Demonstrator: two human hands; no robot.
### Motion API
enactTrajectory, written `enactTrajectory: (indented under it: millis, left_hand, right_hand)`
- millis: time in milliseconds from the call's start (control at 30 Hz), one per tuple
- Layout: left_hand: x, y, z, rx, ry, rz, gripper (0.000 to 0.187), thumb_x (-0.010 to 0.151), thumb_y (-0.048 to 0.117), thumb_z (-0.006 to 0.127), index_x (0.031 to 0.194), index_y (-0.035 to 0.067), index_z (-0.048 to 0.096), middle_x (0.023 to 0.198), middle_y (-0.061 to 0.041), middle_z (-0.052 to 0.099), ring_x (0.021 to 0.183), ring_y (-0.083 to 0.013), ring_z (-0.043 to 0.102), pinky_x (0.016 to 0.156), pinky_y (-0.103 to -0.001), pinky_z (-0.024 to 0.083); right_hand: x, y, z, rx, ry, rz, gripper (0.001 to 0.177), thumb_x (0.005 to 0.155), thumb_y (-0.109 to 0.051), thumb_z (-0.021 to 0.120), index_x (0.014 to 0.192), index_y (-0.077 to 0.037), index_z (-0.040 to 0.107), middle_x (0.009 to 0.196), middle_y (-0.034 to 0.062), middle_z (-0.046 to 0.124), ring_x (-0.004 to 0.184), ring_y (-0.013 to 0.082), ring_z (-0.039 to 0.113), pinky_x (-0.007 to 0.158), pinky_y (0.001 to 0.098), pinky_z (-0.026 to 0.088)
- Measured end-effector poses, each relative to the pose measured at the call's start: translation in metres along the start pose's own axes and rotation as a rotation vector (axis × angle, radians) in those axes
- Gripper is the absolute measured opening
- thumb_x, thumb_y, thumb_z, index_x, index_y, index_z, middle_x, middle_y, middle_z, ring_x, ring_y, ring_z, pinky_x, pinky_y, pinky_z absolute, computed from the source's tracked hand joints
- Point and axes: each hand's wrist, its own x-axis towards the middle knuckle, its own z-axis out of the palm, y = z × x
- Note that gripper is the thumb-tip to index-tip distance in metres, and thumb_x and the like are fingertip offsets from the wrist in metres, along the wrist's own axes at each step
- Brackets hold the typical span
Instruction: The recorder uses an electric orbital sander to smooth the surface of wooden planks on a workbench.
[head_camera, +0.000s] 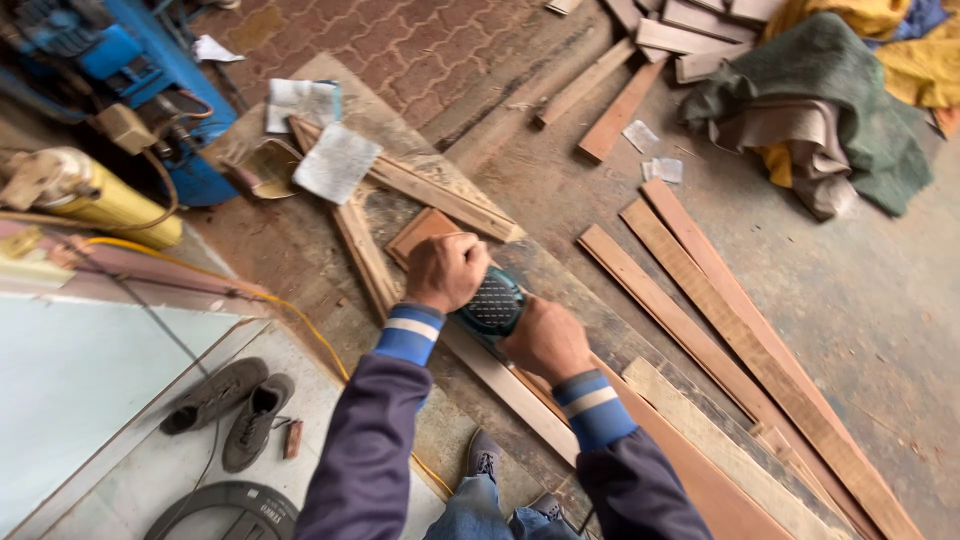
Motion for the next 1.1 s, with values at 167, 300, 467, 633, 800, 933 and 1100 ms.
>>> enactTrajectory:
  millis: [167,300,467,633,800,933,1100]
  left_hand:
    - [-0.008,0.011,-0.007,-0.143,-0.010,0.111,0.026,0.095,0.024,0.058,0.080,0.008,0.071,0.079,-0.019,0.070,0.071,-0.0369,0.070,0.062,-0.045,0.052]
    - [-0.016,0.014,-0.002,-0.049,-0.059,0.100,0.028,0.100,0.022,0.059,0.082,0.003,0.068,0.084,-0.022,0.067,0.076,-0.0387,0.067,0.067,-0.044,0.050]
    - [-0.033,0.040,0.009,0.038,-0.085,0.129,0.029,0.104,0.023,0.058,0.087,0.005,0.073,0.089,-0.019,0.070,0.086,-0.0377,0.070,0.076,-0.042,0.053]
    - [-0.060,0.072,0.039,0.051,-0.091,0.060,0.029,0.103,0.023,0.059,0.086,0.006,0.074,0.083,-0.019,0.069,0.083,-0.0368,0.070,0.075,-0.042,0.053]
    - [-0.098,0.121,0.078,0.050,-0.093,0.045,0.026,0.102,0.023,0.059,0.089,0.008,0.075,0.086,-0.018,0.070,0.080,-0.0365,0.070,0.073,-0.041,0.053]
    - [-0.140,0.159,0.120,0.050,-0.079,0.052,0.026,0.103,0.024,0.059,0.090,0.009,0.076,0.083,-0.018,0.069,0.077,-0.0349,0.070,0.072,-0.041,0.053]
    - [-0.195,0.213,0.191,0.043,-0.102,-0.034,0.030,0.102,0.032,0.065,0.088,0.008,0.077,0.077,-0.014,0.070,0.070,-0.0281,0.068,0.066,-0.038,0.051]
  right_hand:
    - [-0.015,0.001,0.001,0.103,0.106,0.046,0.036,0.070,-0.032,0.081,0.093,-0.005,0.074,0.084,0.0205,0.073,0.076,0.0367,0.073,0.070,0.0481,0.061]
    - [-0.029,0.015,0.013,0.185,0.197,-0.020,0.023,0.074,-0.025,0.075,0.085,-0.006,0.072,0.078,0.0207,0.072,0.073,0.0380,0.073,0.067,0.0495,0.060]
    - [-0.053,0.036,0.024,0.296,0.304,-0.031,0.021,0.075,-0.022,0.074,0.082,-0.003,0.071,0.076,0.0222,0.071,0.072,0.0388,0.073,0.066,0.0485,0.059]
    - [-0.087,0.074,0.027,0.343,0.295,-0.027,0.022,0.073,-0.020,0.074,0.082,-0.001,0.068,0.075,0.0222,0.071,0.071,0.0380,0.073,0.063,0.0476,0.059]
    - [-0.129,0.130,0.039,0.351,0.312,-0.021,0.022,0.072,-0.019,0.074,0.082,-0.001,0.069,0.075,0.0226,0.070,0.070,0.0378,0.073,0.063,0.0471,0.059]
    - [-0.170,0.189,0.056,0.339,0.375,-0.045,0.019,0.072,-0.019,0.074,0.080,-0.002,0.069,0.074,0.0225,0.070,0.069,0.0381,0.072,0.063,0.0471,0.059]
    - [-0.230,0.291,0.074,0.318,0.396,-0.051,0.017,0.073,-0.021,0.075,0.077,-0.005,0.070,0.072,0.0197,0.069,0.067,0.0372,0.071,0.061,0.0478,0.058]
